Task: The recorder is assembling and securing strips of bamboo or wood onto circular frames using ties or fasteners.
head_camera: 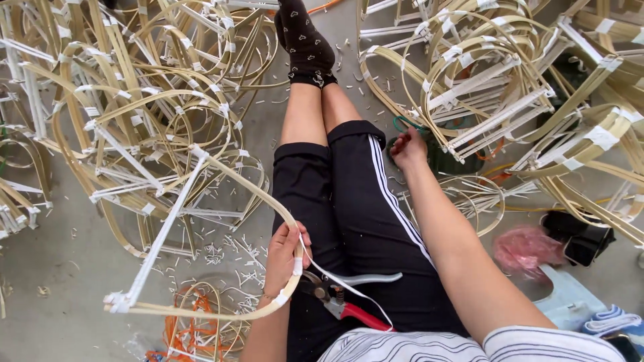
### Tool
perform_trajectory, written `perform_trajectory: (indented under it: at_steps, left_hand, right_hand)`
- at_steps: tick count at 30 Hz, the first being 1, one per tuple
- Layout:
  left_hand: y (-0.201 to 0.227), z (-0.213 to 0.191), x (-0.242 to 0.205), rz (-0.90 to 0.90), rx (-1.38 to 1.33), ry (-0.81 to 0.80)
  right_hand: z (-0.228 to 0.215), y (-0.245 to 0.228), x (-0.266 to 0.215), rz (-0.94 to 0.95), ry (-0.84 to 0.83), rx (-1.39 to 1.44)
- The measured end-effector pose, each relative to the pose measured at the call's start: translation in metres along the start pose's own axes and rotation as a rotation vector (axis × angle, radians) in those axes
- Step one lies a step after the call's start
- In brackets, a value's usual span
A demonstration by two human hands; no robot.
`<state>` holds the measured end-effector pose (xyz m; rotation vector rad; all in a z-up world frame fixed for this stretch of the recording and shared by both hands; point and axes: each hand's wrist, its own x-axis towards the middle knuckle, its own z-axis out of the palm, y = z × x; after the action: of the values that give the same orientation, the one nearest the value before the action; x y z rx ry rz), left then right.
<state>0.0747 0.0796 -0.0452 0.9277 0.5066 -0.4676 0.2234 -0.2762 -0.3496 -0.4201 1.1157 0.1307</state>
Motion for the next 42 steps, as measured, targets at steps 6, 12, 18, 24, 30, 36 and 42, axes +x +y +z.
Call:
perform_trajectory:
  at_steps: [6,12,18,24,30,36,42]
  left_hand:
    - [-0.009,-0.002,0.007,0.017,-0.008,-0.005]
    - [-0.023,-0.003,0.013,0.143,-0.124,-0.159]
    - [-0.012,0.104,-0.028,0.213,-0.130,-0.587]
    - [-0.063,0.140,-0.054,0.332,-0.022,-0.790]
    - [-0.062,0.130,-0.062,0.195,-0.320,-0.726]
    - [-0.063,0.111,-0.062,0.318,-0.143,-0.515]
    - [-0.054,0.125,-0.065,0.327,-0.244,-0.377]
  right_hand:
    - [-0.054,-0.007,-0.171,-0.009,-0.201,-0.581]
    - [-0.089,-0.093,-0.379,-1.196,-0.436,-1.871]
    - [-0.055,-0.111,-0.511,-1.121,-0.619,-1.627]
    - [-0.049,-0.041,-0.485,-0.748,-0.805,-1.031]
    - [-0.080,0.025,-0.437,-0.461,-0.670,-1.000]
    - [-0.046,0.015,-0.475,-1.093,-0.674,-1.405]
    - [-0.024,0.015,-0.475,-0.917,-0.831,-1.553]
